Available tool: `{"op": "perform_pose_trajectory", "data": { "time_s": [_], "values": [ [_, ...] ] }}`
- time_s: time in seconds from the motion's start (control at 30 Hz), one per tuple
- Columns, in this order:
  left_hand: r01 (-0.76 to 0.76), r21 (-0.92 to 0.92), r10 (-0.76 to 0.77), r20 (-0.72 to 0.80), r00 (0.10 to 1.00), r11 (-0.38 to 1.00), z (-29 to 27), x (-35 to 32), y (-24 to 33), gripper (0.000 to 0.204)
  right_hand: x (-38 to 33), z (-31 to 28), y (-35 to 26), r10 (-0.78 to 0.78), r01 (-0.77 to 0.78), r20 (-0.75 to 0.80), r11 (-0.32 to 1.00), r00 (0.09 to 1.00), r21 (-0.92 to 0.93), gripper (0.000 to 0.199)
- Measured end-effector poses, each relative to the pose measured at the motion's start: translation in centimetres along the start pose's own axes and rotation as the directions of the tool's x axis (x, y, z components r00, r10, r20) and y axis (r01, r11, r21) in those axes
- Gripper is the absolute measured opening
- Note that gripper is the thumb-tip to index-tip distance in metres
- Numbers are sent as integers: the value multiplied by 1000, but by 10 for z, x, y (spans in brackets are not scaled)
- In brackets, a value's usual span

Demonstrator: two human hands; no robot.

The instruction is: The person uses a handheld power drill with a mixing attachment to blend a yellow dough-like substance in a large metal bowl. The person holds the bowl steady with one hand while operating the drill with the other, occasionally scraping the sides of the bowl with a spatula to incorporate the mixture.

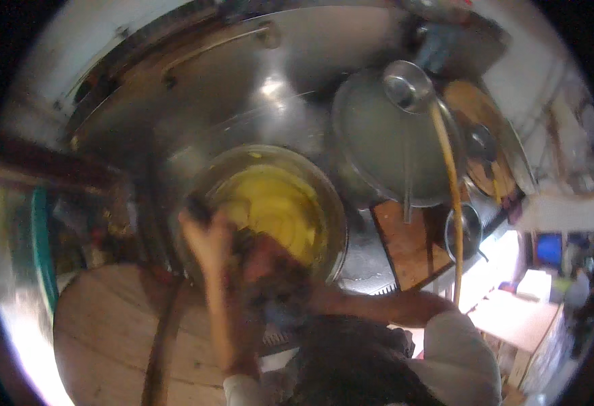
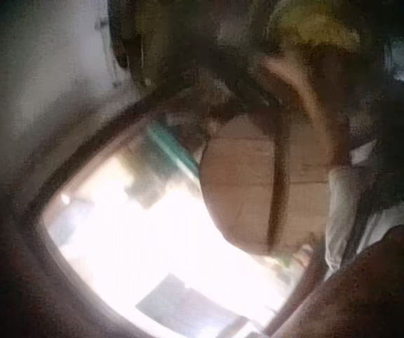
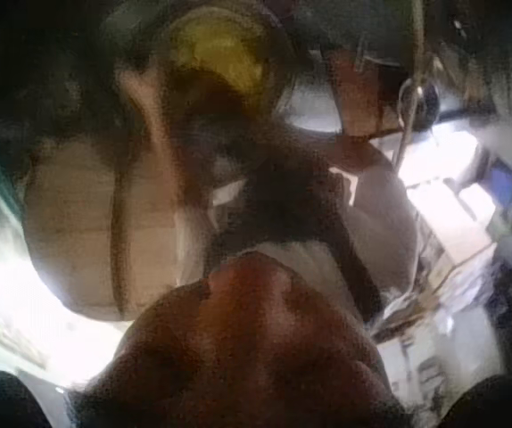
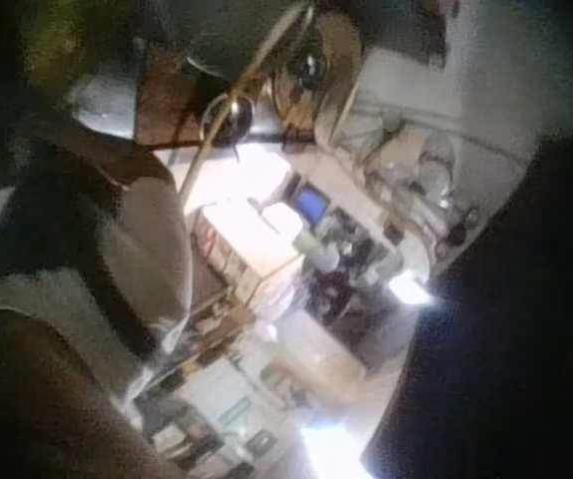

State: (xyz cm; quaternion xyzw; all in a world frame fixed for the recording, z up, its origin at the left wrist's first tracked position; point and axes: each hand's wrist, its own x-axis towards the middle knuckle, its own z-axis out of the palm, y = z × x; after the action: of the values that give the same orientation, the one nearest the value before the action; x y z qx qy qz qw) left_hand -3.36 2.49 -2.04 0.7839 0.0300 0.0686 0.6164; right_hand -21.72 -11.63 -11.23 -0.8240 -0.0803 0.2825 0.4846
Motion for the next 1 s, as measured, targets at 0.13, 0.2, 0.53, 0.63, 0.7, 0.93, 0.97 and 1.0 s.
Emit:
{"op": "perform_pose_trajectory", "data": {
  "time_s": [0.13, 0.2, 0.53, 0.63, 0.7, 0.93, 0.97, 1.0],
  "values": [
    [158, -191, -190, -165, 968, 969, -55, 20, -33, 25, 4, -48, -84, -121, 125, -117, 992, 986, 30, 48],
    [269, -125, -269, 16, 963, 955, -70, 32, -47, 22, 7, -53, -94, 58, -51, -61, 993, 996, 110, 44],
    [-160, 383, -52, 487, 872, 910, 17, 73, -26, 22, -36, -35, -96, 434, -257, -95, 681, 896, 686, 19],
    [-211, 370, -37, 562, 826, 905, 80, 59, -1, 26, -57, -31, -78, 448, -215, -87, 579, 890, 786, 8],
    [-251, 351, -27, 627, 779, 902, 124, 41, 2, 29, -76, -36, -80, 529, -182, 1, 291, 849, 939, 5],
    [-234, 522, -232, 677, 699, 820, 207, -9, -15, 31, -101, -27, -38, 412, -145, 162, -72, 897, 987, 9],
    [-199, 528, -238, 646, 725, 826, 207, -12, -27, 32, -99, -24, -33, 346, -146, 184, -133, 920, 980, 10],
    [-226, 512, -227, 678, 699, 829, 206, -18, -25, 33, -99, -23, -26, 302, -132, 189, -200, 934, 971, 11]
  ]
}}
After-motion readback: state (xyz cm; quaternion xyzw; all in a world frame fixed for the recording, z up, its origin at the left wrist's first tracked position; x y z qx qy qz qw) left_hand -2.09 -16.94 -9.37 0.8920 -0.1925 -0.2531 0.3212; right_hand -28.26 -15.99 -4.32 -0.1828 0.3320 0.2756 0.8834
